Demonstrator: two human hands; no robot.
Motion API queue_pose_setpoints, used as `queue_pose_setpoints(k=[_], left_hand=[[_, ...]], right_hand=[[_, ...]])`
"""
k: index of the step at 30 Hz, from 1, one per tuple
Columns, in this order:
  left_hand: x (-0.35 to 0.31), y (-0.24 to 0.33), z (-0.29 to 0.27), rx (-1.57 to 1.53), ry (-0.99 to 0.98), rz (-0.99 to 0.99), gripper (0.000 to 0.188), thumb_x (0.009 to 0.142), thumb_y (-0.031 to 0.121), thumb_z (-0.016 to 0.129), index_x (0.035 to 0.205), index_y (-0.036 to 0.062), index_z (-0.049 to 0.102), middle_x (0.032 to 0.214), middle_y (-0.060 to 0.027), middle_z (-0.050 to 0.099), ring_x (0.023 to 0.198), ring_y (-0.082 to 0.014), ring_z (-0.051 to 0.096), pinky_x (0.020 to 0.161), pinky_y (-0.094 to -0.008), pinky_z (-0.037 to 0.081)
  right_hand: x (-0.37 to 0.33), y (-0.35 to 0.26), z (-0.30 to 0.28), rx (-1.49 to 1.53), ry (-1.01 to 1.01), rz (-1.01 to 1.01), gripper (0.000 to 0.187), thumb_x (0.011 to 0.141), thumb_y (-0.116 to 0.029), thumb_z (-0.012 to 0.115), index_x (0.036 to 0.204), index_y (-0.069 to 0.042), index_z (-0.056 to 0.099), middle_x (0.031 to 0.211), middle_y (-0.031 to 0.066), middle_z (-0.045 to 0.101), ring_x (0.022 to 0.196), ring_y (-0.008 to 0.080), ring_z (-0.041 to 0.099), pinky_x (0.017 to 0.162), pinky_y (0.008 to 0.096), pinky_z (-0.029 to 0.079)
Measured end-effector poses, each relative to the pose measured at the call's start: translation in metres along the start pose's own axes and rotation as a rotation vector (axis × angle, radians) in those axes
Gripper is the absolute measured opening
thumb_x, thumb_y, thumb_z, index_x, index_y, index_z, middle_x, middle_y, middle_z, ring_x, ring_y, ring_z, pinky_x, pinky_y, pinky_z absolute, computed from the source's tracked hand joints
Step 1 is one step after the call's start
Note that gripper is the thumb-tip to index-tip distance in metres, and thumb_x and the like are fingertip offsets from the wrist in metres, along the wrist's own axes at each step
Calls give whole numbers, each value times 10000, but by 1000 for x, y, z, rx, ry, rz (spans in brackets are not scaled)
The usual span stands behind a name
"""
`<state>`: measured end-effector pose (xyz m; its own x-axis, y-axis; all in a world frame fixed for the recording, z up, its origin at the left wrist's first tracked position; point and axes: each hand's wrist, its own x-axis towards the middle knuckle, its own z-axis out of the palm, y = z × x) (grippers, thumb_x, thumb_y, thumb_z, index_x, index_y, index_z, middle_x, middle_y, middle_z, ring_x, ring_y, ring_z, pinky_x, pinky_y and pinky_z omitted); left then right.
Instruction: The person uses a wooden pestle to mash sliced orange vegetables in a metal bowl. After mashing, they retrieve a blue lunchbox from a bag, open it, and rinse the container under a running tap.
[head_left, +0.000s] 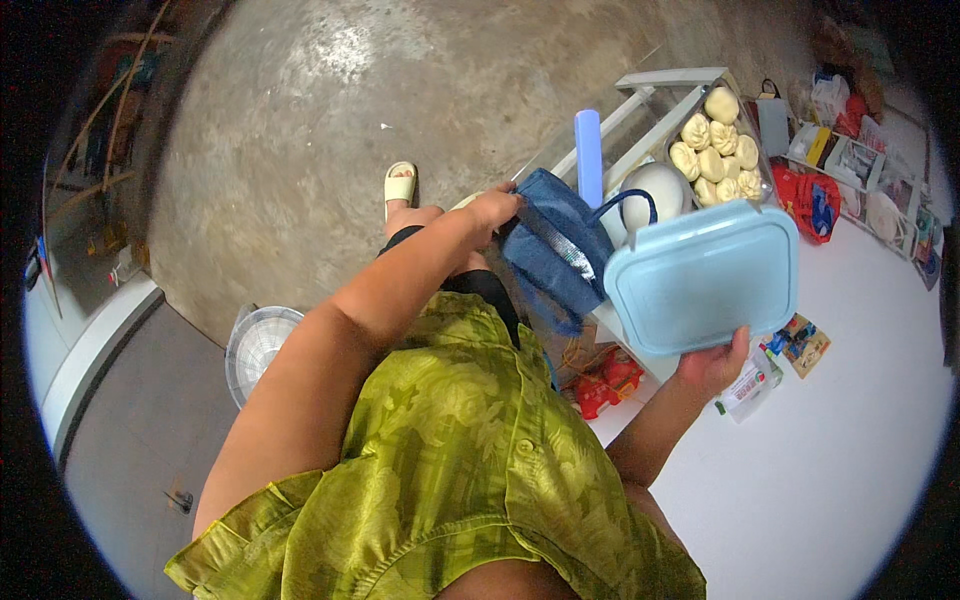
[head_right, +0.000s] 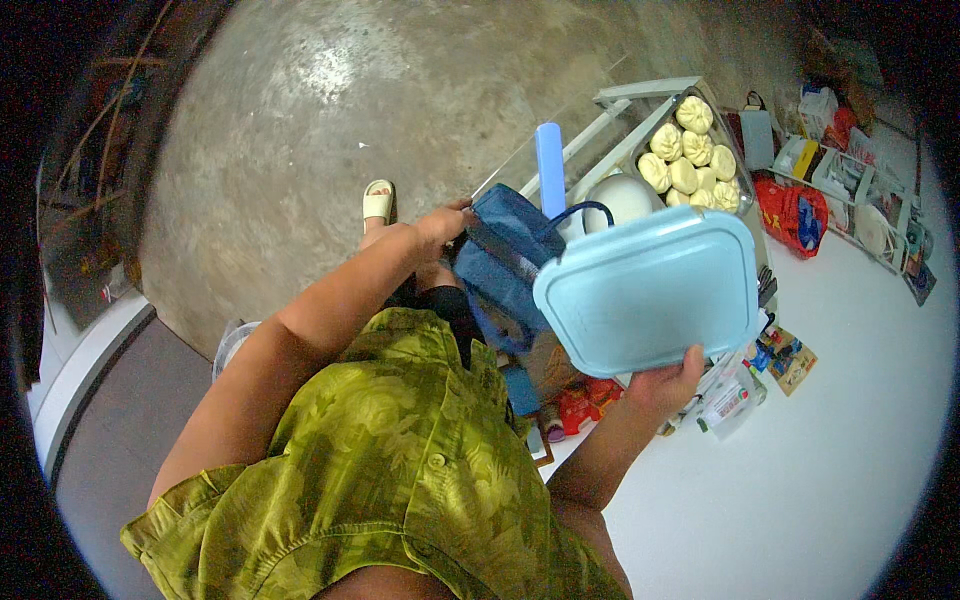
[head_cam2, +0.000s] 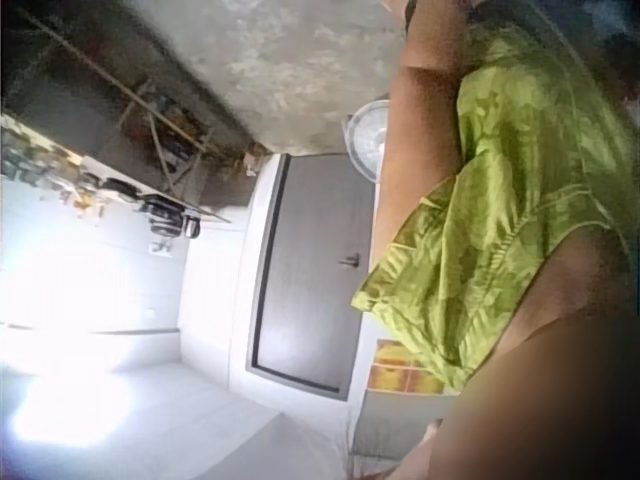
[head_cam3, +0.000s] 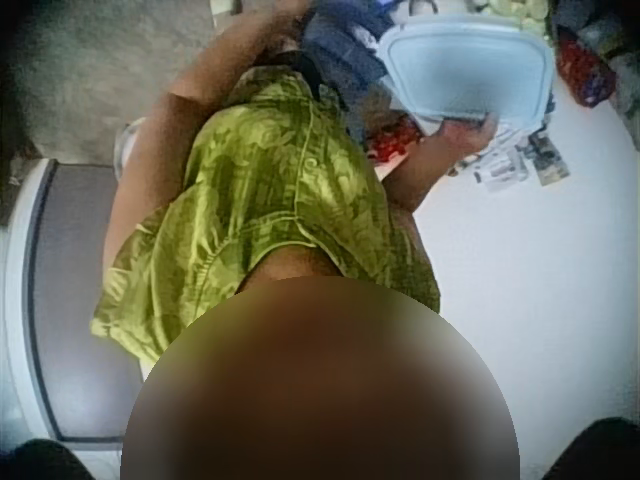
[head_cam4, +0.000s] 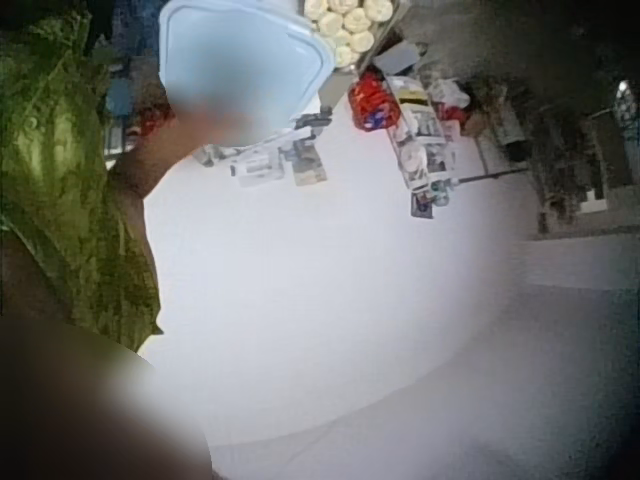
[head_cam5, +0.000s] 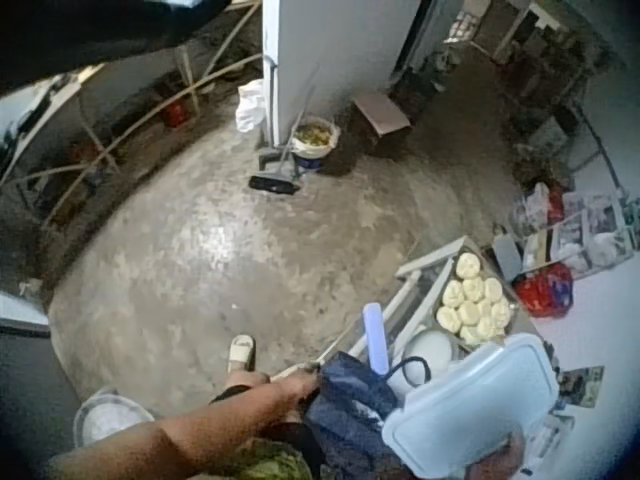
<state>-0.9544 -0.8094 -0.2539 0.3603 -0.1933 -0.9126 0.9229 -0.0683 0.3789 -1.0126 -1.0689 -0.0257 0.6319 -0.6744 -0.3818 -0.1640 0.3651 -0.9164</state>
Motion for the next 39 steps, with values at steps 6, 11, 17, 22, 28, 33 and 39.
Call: queue_pose_setpoints(k=[6, 11, 17, 22, 28, 33, 39], left_hand=[[5, -14, -26, 10, -70, 28, 589, 828, -8, 425, 1390, 170, 423, 1075, -124, 635, 869, -241, 638, 600, -407, 526], [4, -20, -36, -182, -182, -80, 596, 870, -21, 473, 1426, 165, 360, 1189, -140, 591, 994, -262, 619, 780, -383, 542], [-13, -12, -39, -180, -136, -190, 532, 933, 177, 440, 1446, 148, 302, 1372, -135, 425, 1125, -250, 533, 833, -392, 502], [-23, -11, -47, -143, 69, -187, 499, 916, 373, 458, 1352, 133, 425, 1397, -133, 417, 1262, -297, 391, 945, -481, 388], [-55, 0, -69, -161, -11, 232, 536, 898, 406, 541, 1326, 95, 449, 1271, -107, 524, 1223, -250, 428, 1011, -400, 323], [-169, 61, -81, -403, -732, 474, 717, 868, 502, 566, 1404, 86, 335, 1365, -120, 424, 1285, -260, 370, 1081, -452, 259], [-224, 91, -152, -494, -853, 581, 932, 800, 584, 607, 1475, 103, 179, 1464, -116, 291, 1347, -258, 297, 1081, -427, 288]], right_hand=[[-9, -26, -19, 13, 60, -87, 579, 920, -308, 473, 1368, 28, 323, 1358, 180, 429, 1226, 321, 446, 1022, 499, 383], [-4, -36, -36, -1, -13, -179, 590, 919, -314, 456, 1382, 17, 300, 1358, 197, 407, 1231, 326, 435, 1005, 517, 392], [-18, -28, -29, 83, 132, -107, 556, 937, -300, 462, 1372, 16, 322, 1371, 186, 415, 1243, 310, 432, 1010, 517, 392], [-23, -28, -31, 108, 75, -103, 545, 936, -294, 455, 1366, 20, 335, 1351, 185, 440, 1225, 314, 451, 1011, 516, 393], [-18, -25, -28, 294, -322, 37, 494, 948, -249, 417, 1355, 25, 360, 1342, 191, 456, 1209, 323, 470, 1020, 505, 389], [-22, 10, 43, 362, -689, 234, 508, 929, -259, 454, 1340, 31, 383, 1316, 186, 493, 1199, 323, 490, 1026, 490, 386], [-71, 59, 172, 223, -784, 457, 496, 893, -207, 536, 1303, 48, 421, 1281, 180, 525, 1167, 312, 520, 1025, 445, 395]])
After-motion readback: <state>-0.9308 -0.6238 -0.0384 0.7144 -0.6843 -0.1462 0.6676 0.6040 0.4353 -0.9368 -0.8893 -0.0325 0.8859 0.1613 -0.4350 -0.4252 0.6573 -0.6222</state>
